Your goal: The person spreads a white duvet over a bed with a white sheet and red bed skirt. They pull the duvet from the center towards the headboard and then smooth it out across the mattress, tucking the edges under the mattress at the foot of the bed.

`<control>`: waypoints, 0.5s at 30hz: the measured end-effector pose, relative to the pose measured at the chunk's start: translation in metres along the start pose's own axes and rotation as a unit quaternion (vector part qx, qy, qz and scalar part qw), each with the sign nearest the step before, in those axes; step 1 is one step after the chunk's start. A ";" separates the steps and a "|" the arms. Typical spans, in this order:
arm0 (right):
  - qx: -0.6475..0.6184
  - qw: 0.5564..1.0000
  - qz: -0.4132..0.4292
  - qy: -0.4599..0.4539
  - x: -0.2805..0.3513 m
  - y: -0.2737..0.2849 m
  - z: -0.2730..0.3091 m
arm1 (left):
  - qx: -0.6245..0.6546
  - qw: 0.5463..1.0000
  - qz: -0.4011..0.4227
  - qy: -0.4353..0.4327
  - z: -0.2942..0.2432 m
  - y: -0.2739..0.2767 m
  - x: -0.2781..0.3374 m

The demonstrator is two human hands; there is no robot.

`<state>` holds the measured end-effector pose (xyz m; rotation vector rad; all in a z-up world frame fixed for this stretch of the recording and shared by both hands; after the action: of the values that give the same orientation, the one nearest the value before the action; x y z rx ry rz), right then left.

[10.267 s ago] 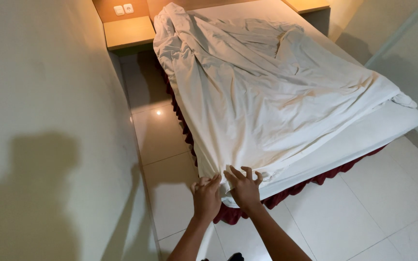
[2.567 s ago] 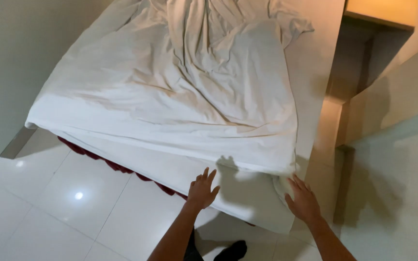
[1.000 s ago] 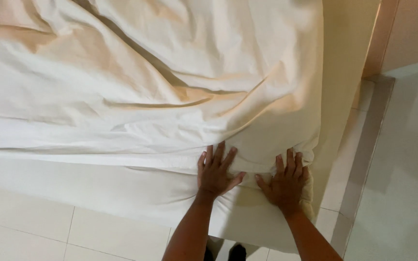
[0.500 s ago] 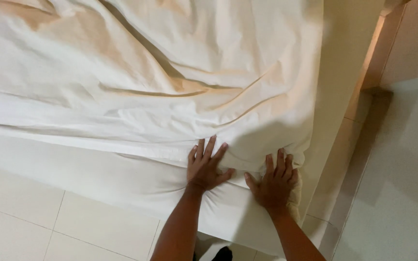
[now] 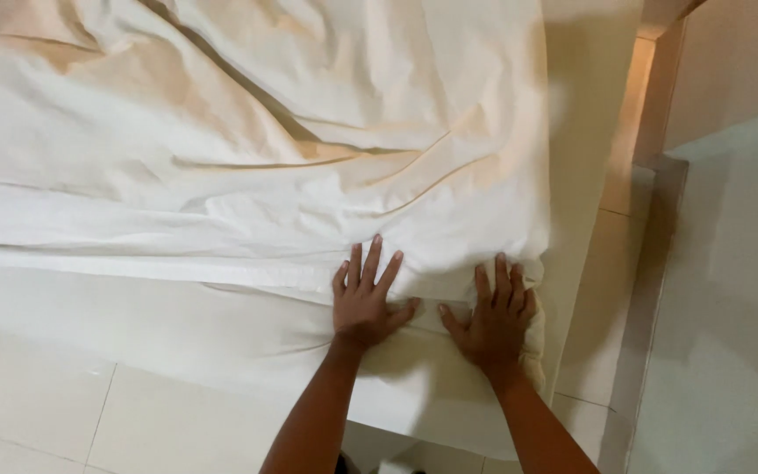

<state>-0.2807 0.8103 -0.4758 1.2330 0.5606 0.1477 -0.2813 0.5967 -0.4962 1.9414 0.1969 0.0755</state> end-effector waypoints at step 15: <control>-0.033 0.987 -0.154 0.025 0.015 0.025 0.010 | 0.033 0.985 -0.151 -0.073 -0.009 0.023 0.018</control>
<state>-0.2583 0.8164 -0.4556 1.0673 0.7776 -0.0637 -0.2625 0.5997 -0.4724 1.9526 0.3973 -0.2768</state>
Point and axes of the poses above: each hand's wrist, its own x-axis away from the middle knuckle, its own y-axis out of the back of the hand, z = x × y, the point moved 6 cm from there along -x, towards the middle knuckle, and after that the axes turned 15 degrees about y, right-handed, at the moved point
